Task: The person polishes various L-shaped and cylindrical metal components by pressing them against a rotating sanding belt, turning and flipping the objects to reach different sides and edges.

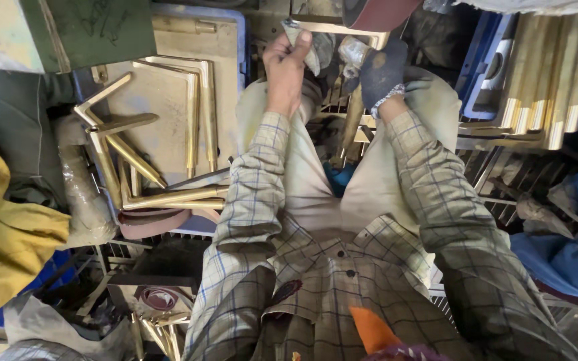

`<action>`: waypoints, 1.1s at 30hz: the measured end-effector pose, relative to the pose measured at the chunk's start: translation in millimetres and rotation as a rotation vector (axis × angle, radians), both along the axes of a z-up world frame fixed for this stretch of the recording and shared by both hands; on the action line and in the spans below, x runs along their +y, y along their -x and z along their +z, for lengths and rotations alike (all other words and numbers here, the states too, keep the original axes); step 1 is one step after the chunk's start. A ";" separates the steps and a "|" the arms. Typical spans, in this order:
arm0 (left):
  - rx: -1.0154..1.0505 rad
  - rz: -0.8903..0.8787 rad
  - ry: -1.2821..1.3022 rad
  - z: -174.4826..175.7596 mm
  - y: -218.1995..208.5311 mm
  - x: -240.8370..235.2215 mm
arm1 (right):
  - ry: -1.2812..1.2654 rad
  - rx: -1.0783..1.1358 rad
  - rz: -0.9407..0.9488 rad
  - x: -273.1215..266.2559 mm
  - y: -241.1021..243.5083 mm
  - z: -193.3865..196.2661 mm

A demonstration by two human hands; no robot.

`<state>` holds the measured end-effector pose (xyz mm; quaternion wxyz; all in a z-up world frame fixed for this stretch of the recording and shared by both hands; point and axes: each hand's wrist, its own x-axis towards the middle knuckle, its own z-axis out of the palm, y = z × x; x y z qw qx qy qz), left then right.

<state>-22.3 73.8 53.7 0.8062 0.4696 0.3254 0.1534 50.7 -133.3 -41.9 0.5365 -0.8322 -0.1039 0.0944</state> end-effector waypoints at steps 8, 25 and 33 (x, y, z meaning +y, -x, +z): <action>-0.032 -0.019 -0.022 -0.9 1.1 -6.2 | -0.157 0.374 -0.020 9.0 1.5 40.2; 0.013 -0.011 0.013 -2.5 -12.1 -15.7 | -0.020 0.235 0.045 -11.3 0.0 27.3; -0.020 -0.028 0.023 -2.7 -5.2 -31.7 | -0.027 0.222 0.115 -34.1 -1.3 39.1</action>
